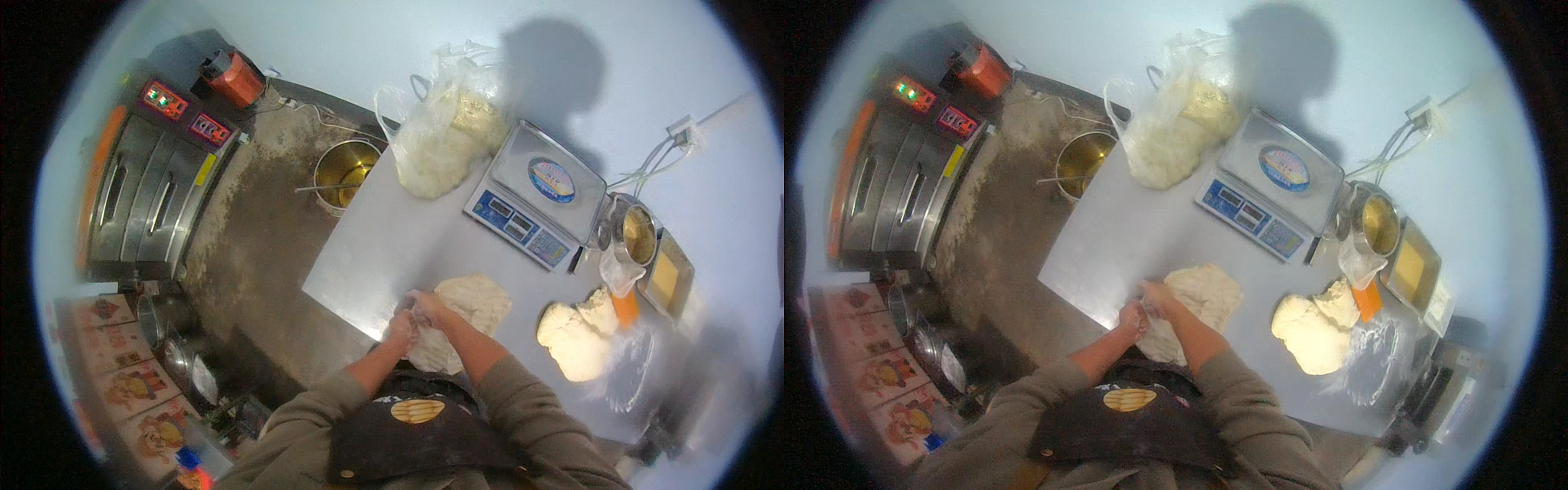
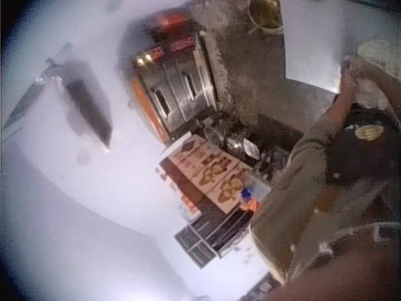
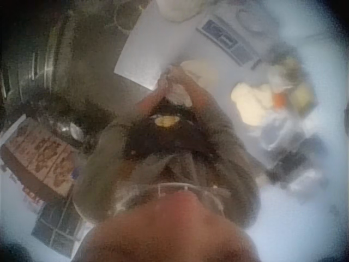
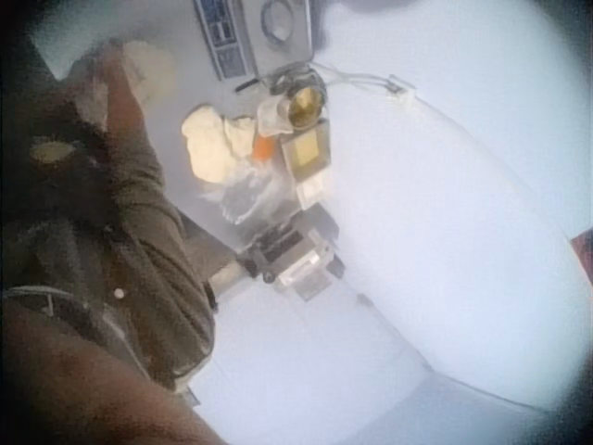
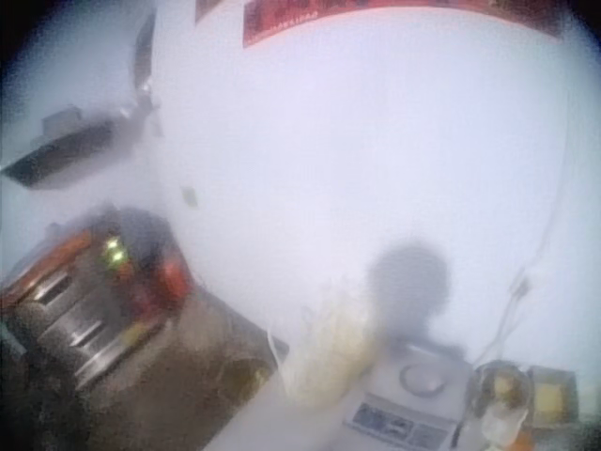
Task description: The person kneads a large piece of dough on a stainless steel countertop, repeatedly folding and pressing it. They also handle a metal tray with a yellow liquid, a plastic bag, and a white container with flour, sprinkling flour onto the dough and the work surface.
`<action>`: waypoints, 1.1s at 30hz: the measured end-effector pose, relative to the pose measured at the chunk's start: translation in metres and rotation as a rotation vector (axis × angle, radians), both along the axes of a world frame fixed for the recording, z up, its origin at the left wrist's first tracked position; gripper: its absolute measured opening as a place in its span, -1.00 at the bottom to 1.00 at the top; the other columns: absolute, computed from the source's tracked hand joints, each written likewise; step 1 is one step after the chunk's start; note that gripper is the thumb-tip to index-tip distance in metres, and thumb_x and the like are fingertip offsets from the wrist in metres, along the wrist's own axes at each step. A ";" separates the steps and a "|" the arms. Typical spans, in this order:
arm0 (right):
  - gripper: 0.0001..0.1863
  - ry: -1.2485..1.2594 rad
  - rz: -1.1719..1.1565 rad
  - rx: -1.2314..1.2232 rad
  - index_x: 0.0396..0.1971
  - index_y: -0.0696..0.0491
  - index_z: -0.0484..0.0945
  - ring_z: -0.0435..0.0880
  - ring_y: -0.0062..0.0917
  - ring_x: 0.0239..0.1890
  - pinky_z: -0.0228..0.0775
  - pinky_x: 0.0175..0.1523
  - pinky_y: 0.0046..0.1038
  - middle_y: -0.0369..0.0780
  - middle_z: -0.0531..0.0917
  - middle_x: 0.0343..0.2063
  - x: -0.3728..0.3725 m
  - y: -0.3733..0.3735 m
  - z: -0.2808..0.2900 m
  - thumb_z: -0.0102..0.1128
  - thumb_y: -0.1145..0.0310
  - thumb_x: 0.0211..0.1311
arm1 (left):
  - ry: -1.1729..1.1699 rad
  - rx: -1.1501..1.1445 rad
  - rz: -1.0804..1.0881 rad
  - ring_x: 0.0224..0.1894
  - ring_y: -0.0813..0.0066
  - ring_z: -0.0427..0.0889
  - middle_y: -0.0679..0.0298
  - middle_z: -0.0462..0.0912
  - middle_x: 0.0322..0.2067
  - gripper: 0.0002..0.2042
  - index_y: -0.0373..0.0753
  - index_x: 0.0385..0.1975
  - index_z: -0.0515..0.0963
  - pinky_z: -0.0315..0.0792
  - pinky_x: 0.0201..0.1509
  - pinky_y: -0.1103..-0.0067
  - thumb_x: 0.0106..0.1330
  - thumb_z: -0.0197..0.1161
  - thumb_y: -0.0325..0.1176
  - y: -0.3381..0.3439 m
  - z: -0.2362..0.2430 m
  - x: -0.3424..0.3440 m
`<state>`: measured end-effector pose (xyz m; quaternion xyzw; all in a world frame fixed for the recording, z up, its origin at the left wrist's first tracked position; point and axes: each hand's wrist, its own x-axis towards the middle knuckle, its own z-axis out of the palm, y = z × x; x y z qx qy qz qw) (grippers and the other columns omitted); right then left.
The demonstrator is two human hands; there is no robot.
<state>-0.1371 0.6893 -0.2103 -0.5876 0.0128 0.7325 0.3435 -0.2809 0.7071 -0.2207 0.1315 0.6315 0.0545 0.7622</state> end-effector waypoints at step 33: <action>-0.69 -0.679 0.048 0.384 -0.06 0.09 0.69 0.52 -0.53 -0.51 0.37 -0.42 -0.35 -0.24 0.64 -0.44 0.085 -0.033 -0.013 0.07 0.26 0.39 | -0.114 0.104 -0.189 -0.62 0.46 0.35 0.37 0.41 -0.60 -0.83 -0.08 -0.48 0.45 0.18 -0.60 0.52 0.38 0.10 -0.25 0.022 -0.013 0.073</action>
